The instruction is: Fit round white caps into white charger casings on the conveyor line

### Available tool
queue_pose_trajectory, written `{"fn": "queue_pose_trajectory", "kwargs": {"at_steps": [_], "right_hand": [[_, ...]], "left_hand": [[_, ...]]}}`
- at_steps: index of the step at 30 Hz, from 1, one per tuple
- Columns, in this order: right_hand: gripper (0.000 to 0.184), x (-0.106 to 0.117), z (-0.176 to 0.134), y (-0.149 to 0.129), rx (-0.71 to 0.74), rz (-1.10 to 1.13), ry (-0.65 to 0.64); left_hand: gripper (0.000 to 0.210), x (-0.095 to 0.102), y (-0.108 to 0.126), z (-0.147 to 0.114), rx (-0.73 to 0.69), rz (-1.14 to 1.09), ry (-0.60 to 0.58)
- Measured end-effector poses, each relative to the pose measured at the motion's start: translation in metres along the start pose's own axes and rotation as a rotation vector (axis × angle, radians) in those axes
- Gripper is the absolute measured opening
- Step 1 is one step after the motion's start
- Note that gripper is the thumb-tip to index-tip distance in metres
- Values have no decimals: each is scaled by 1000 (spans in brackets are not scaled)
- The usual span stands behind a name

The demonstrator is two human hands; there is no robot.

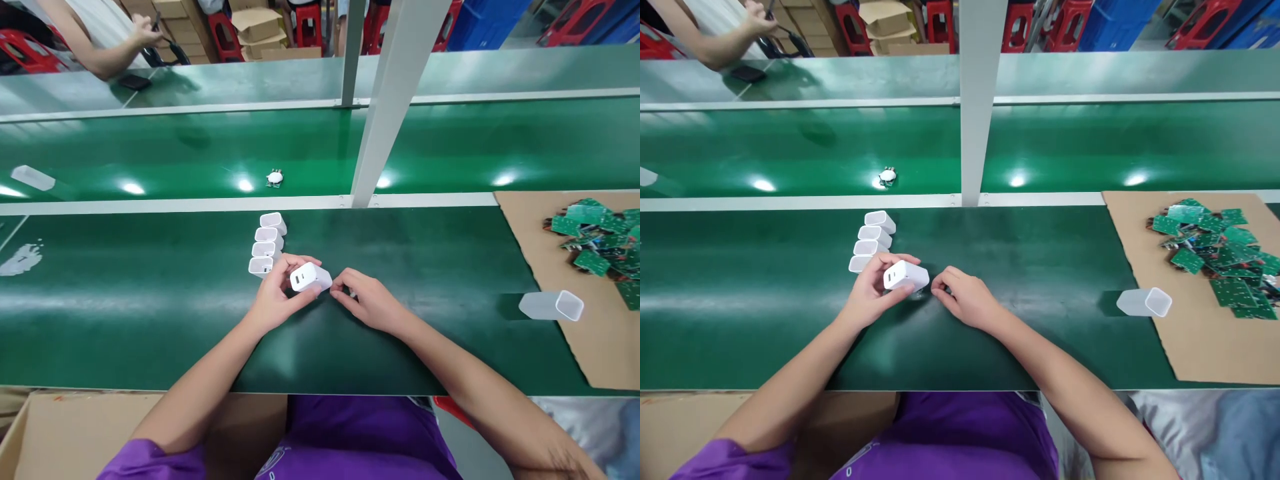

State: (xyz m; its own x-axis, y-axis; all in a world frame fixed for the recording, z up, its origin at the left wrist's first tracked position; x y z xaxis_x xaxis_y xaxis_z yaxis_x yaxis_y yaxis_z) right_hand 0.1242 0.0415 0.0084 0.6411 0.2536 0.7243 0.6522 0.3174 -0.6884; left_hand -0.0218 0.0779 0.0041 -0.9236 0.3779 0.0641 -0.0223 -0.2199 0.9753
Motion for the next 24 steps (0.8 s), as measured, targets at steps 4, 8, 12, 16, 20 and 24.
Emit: {"fn": "queue_pose_trajectory", "kwargs": {"at_steps": [4,8,12,16,20,24], "right_hand": [[11,6,1,2,-8,219,28],[23,16,1,1,-24,471,113],[26,24,-2,-3,-31,623,192],[34,22,-3,-4,-59,710,187],[34,19,-5,-7,-57,809,189],[29,27,-9,-8,-53,906,234]], "left_hand": [[33,-5,4,-3,-64,138,-6],[34,-7,10,-6,-108,223,14],[37,-11,14,-8,-115,325,-7],[31,-17,12,-11,-92,365,-74],[31,-20,14,-11,-34,336,-58],[32,-33,33,-5,-84,319,3]]}}
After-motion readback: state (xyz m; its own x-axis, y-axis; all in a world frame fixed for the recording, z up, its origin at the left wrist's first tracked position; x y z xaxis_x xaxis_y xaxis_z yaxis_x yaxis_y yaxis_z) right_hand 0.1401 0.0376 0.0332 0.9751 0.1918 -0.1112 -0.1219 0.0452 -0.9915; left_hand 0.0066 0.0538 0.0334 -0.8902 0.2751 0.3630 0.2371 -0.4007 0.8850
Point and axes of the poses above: each hand's wrist, its own z-axis towards the middle knuckle, its own x-axis out of the back of the hand, y = z × x, the point moved 8 cm from there along z, towards the middle knuckle
